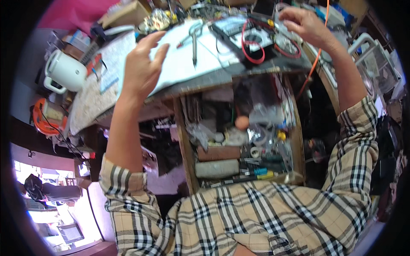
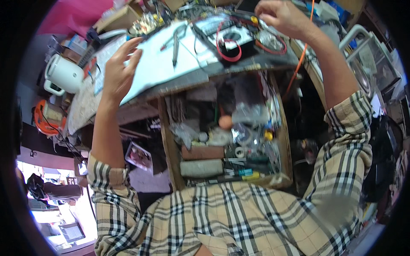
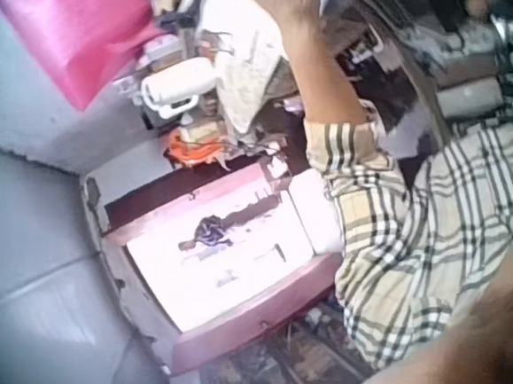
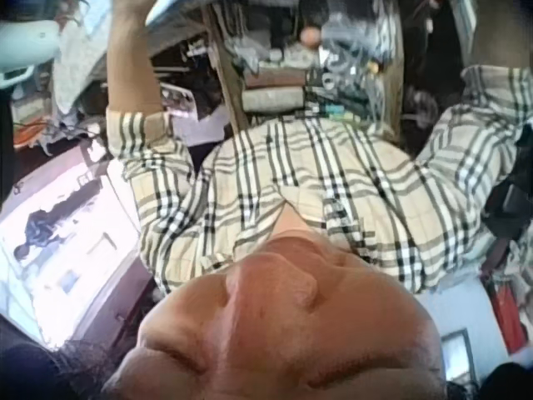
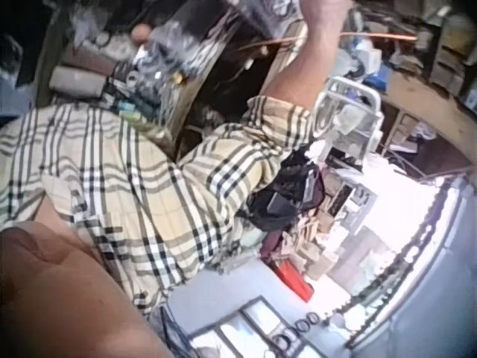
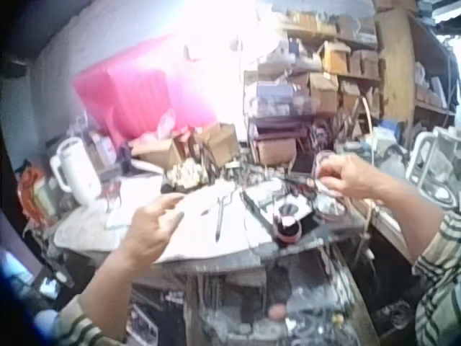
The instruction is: The person retrieves a circuit board from under the workbench and uses a multimeter to test various points on the board. They flip the board over to test both sides and then place it back on the table.
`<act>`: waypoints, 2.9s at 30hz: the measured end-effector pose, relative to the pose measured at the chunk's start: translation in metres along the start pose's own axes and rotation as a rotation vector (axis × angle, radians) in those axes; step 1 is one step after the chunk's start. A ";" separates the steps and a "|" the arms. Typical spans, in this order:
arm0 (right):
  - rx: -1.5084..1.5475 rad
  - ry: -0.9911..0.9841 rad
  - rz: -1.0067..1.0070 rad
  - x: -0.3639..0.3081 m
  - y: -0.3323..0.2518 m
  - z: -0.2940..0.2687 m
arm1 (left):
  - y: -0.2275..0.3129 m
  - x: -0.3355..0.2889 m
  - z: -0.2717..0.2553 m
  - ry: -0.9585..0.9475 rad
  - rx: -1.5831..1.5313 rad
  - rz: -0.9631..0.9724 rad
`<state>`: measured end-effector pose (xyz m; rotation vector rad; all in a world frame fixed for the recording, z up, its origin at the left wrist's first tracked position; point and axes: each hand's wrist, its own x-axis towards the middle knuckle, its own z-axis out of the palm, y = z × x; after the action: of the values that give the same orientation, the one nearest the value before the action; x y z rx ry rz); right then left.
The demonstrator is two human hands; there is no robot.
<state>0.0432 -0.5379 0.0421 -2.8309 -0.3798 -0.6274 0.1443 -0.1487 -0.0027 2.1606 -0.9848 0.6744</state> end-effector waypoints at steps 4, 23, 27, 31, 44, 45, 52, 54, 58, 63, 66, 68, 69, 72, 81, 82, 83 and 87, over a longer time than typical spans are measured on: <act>0.095 -0.082 -0.011 -0.064 -0.060 -0.006 | 0.043 -0.100 -0.001 -0.096 -0.062 -0.087; 0.256 -0.794 -0.062 -0.205 -0.190 0.096 | 0.064 -0.355 0.037 -0.315 0.133 0.204; 0.231 -0.858 0.089 -0.261 -0.186 0.128 | 0.057 -0.376 0.052 -0.323 0.164 0.238; 0.044 -0.760 0.192 -0.307 -0.180 0.158 | 0.059 -0.375 0.060 -0.264 0.171 0.219; 0.165 -0.632 0.028 -0.290 -0.183 0.127 | 0.066 -0.349 0.050 -0.157 0.091 0.251; 0.174 -0.637 0.019 -0.282 -0.186 0.119 | 0.069 -0.345 0.040 -0.162 0.091 0.245; 0.142 -0.517 0.045 -0.246 -0.168 0.092 | 0.078 -0.284 0.032 -0.161 0.044 0.217; 0.120 -0.435 0.064 -0.239 -0.159 0.095 | 0.069 -0.272 0.039 -0.142 0.037 0.191; 0.029 -0.200 0.077 -0.210 -0.152 0.099 | 0.045 -0.240 0.048 -0.130 0.048 0.118; -0.108 0.076 0.100 -0.175 -0.138 0.109 | 0.040 -0.195 0.060 0.025 0.166 -0.005; -0.237 0.190 0.181 -0.156 -0.131 0.123 | 0.027 -0.178 0.073 0.136 0.250 -0.011; -0.301 0.267 0.242 -0.152 -0.124 0.133 | 0.017 -0.170 0.089 0.232 0.306 0.023; -0.332 0.303 0.276 -0.155 -0.117 0.141 | 0.014 -0.169 0.101 0.283 0.314 0.028; -0.341 0.347 0.432 -0.157 -0.112 0.163 | 0.015 -0.163 0.115 0.365 0.352 0.022; 0.267 0.373 0.446 -0.153 -0.165 0.208 | 0.012 -0.245 0.087 0.131 0.146 0.061; 0.278 0.332 0.445 -0.149 -0.171 0.210 | 0.007 -0.266 0.088 0.027 0.107 0.042; 0.265 0.312 0.406 -0.146 -0.169 0.215 | 0.002 -0.285 0.092 -0.058 0.069 0.017; 0.110 0.236 0.506 -0.131 -0.161 0.239 | -0.029 -0.362 0.088 -0.613 0.053 -0.162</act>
<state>-0.0277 -0.3491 -0.2026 -2.5529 0.3242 -0.7795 -0.0282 -0.0364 -0.3142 2.5201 -1.0755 -0.0576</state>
